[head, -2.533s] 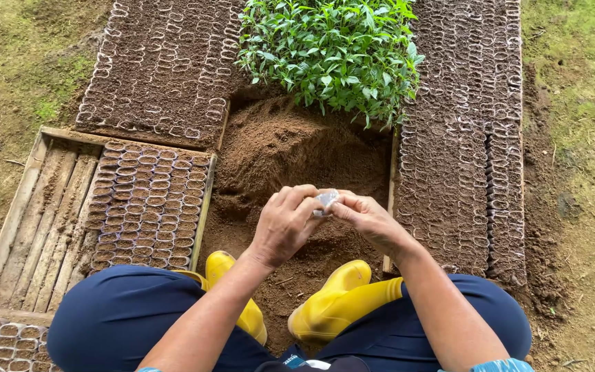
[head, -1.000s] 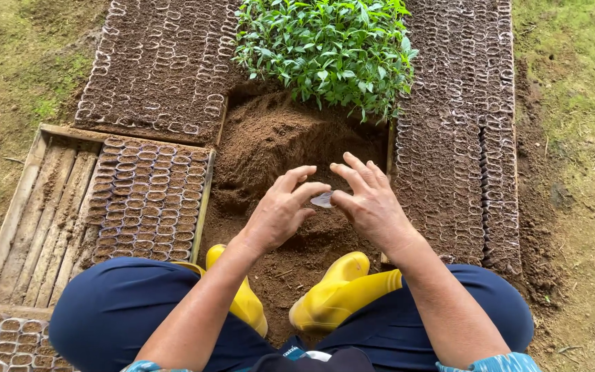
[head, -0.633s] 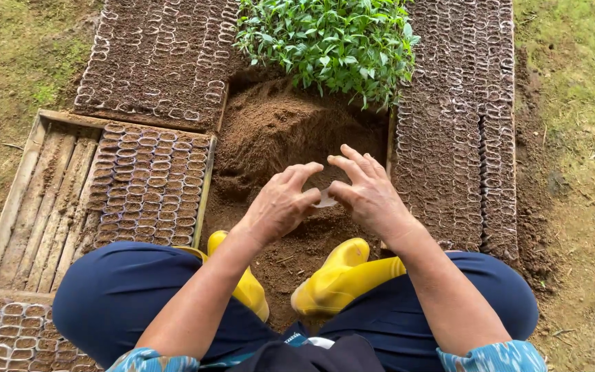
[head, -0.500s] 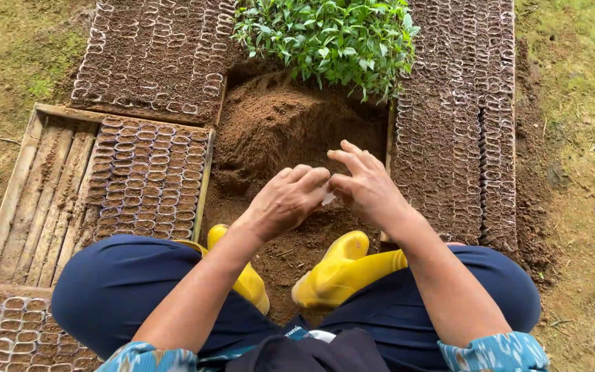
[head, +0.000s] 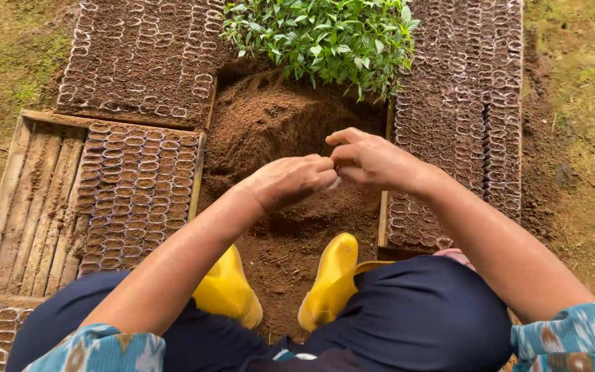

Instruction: Filling small plastic bags with soil and planting seeds into them

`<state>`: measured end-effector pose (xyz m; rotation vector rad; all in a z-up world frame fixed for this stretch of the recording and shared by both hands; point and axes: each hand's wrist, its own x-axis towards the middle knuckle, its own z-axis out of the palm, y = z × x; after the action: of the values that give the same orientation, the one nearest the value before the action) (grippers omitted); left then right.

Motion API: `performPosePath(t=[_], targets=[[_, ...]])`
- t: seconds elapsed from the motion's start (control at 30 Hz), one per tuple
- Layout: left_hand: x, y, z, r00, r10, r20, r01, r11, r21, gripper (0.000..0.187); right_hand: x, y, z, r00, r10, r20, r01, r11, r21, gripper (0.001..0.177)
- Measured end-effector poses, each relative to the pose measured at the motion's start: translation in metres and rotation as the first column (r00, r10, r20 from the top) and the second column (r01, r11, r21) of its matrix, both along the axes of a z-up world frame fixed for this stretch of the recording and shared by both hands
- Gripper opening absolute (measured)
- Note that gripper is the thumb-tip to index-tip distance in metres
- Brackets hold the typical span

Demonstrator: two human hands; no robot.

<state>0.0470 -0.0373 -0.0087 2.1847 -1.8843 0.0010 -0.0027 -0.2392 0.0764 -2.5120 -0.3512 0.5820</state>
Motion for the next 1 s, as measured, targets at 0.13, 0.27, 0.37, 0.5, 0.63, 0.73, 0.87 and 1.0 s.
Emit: performPosePath(t=[0.13,0.27,0.37,0.5,0.63,0.73,0.87,1.0], targets=[[0.025,-0.013,-0.031,0.998,0.061,-0.023,-0.060,0.998,0.027,0.014,0.005,-0.031,-0.048,0.957,-0.289,-0.019,0.272,0.875,0.400,0.042],[0.033,-0.021,-0.113,0.993,0.104,0.059,-0.107,0.993,0.058,0.021,-0.027,-0.067,-0.220,0.939,-0.321,0.123,0.279,0.920,0.276,0.043],[0.036,-0.026,-0.159,0.978,0.157,0.138,-0.158,0.987,-0.007,0.015,-0.065,-0.058,-0.311,0.904,-0.314,0.290,0.288,0.949,0.129,0.052],[0.037,-0.036,-0.237,0.967,0.253,0.025,-0.253,0.967,0.002,0.011,-0.083,-0.024,-0.332,0.940,-0.327,0.100,0.331,0.943,-0.035,0.065],[0.044,-0.040,-0.252,0.956,0.290,0.037,-0.291,0.955,0.046,0.015,-0.088,-0.019,-0.360,0.930,-0.180,0.321,0.253,0.946,-0.201,0.072],[0.048,-0.044,-0.253,0.956,0.290,0.045,-0.293,0.953,0.074,0.014,-0.085,-0.038,-0.396,0.929,-0.129,0.347,0.186,0.973,-0.137,0.091],[0.047,-0.049,-0.270,0.960,0.273,0.064,-0.276,0.959,0.062,0.013,-0.070,-0.048,-0.420,0.941,-0.220,0.258,0.232,0.973,-0.018,0.090],[0.043,-0.052,-0.278,0.954,0.288,0.089,-0.291,0.956,0.031,0.012,-0.031,-0.039,-0.375,0.651,-0.727,-0.220,0.753,0.580,0.310,0.039]])
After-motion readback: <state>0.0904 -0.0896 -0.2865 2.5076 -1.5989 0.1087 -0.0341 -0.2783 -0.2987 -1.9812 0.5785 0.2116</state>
